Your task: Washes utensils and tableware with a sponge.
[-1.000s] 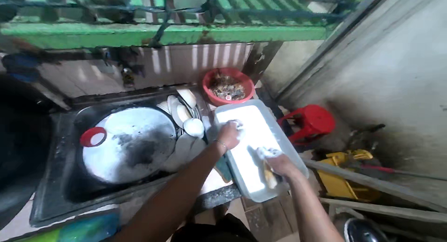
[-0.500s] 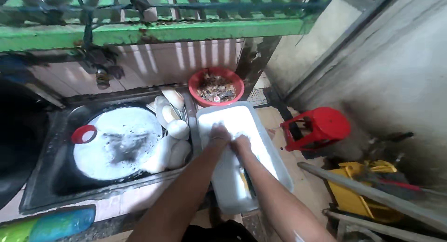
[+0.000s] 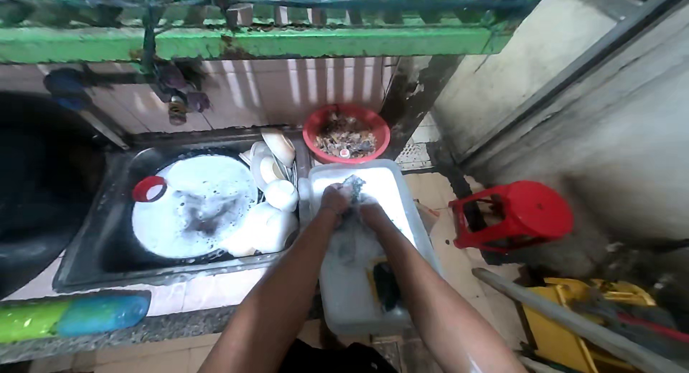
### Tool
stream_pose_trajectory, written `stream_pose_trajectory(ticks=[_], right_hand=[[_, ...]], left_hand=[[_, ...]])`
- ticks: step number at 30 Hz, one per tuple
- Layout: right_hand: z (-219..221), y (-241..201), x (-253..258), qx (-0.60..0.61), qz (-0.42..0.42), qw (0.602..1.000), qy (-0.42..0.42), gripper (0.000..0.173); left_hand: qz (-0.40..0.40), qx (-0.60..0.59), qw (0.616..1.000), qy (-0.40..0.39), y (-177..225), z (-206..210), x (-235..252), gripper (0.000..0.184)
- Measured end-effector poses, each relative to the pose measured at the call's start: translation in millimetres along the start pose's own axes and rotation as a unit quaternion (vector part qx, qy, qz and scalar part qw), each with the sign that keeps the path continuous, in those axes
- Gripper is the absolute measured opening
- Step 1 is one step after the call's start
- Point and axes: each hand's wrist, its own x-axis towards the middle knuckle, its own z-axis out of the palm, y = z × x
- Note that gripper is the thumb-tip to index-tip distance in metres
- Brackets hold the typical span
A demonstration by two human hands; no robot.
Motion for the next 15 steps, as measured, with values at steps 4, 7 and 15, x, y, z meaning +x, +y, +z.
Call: stream_pose_trajectory(ticks=[4, 7, 15], right_hand=[[-21.2, 12.5, 2.6, -0.009, -0.047, 0.999, -0.006, 0.035], [-34.1, 26.3, 3.1, -0.136, -0.013, 0.989, -0.053, 0.039], [-31.5, 26.2, -19.6, -0.042, -0.033, 0.998, -0.03, 0.027]], left_hand=[[0.043, -0.049, 0.997, 0.047, 10.9, -6.8, 0.4, 0.039], [0.036, -0.061, 0.996, 0.061, 24.7, -13.8, 4.5, 0.039], [0.049, -0.054, 0.997, -0.01, 31.9, -7.2, -10.8, 0.047]])
